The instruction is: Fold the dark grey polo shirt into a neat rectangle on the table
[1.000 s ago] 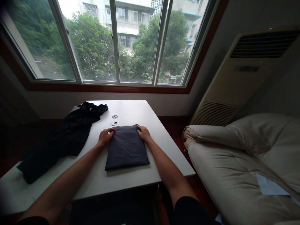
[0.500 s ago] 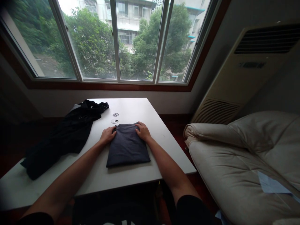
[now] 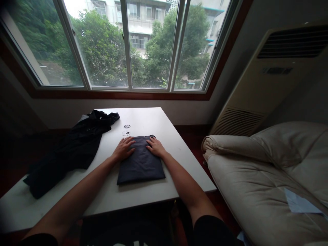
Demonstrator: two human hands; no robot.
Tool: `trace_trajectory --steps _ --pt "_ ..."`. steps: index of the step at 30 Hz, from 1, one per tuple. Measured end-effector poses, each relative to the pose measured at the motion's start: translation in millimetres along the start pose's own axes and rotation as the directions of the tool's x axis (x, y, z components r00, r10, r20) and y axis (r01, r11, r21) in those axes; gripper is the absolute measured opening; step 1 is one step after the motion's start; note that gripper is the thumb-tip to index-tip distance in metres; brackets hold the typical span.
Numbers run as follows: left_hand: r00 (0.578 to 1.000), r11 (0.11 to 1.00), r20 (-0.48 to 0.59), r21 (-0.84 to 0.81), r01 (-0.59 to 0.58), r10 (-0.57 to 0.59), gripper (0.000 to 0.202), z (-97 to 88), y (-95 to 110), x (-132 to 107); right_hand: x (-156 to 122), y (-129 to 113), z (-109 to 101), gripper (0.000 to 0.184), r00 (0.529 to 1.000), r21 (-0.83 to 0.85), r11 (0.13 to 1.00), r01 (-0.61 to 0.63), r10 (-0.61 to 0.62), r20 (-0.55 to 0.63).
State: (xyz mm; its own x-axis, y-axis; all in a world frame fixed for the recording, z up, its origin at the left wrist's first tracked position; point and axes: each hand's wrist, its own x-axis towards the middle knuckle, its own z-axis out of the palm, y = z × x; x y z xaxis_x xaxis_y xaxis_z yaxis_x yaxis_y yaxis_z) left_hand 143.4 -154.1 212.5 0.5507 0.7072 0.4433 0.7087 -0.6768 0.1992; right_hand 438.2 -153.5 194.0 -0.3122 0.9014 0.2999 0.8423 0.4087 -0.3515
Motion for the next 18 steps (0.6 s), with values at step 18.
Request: trace_trajectory --steps 18 --pt "0.917 0.954 0.264 0.092 0.284 -0.298 0.073 19.9 -11.8 2.0 -0.1 -2.0 -5.0 0.074 0.975 -0.169 0.977 -0.131 0.158 0.158"
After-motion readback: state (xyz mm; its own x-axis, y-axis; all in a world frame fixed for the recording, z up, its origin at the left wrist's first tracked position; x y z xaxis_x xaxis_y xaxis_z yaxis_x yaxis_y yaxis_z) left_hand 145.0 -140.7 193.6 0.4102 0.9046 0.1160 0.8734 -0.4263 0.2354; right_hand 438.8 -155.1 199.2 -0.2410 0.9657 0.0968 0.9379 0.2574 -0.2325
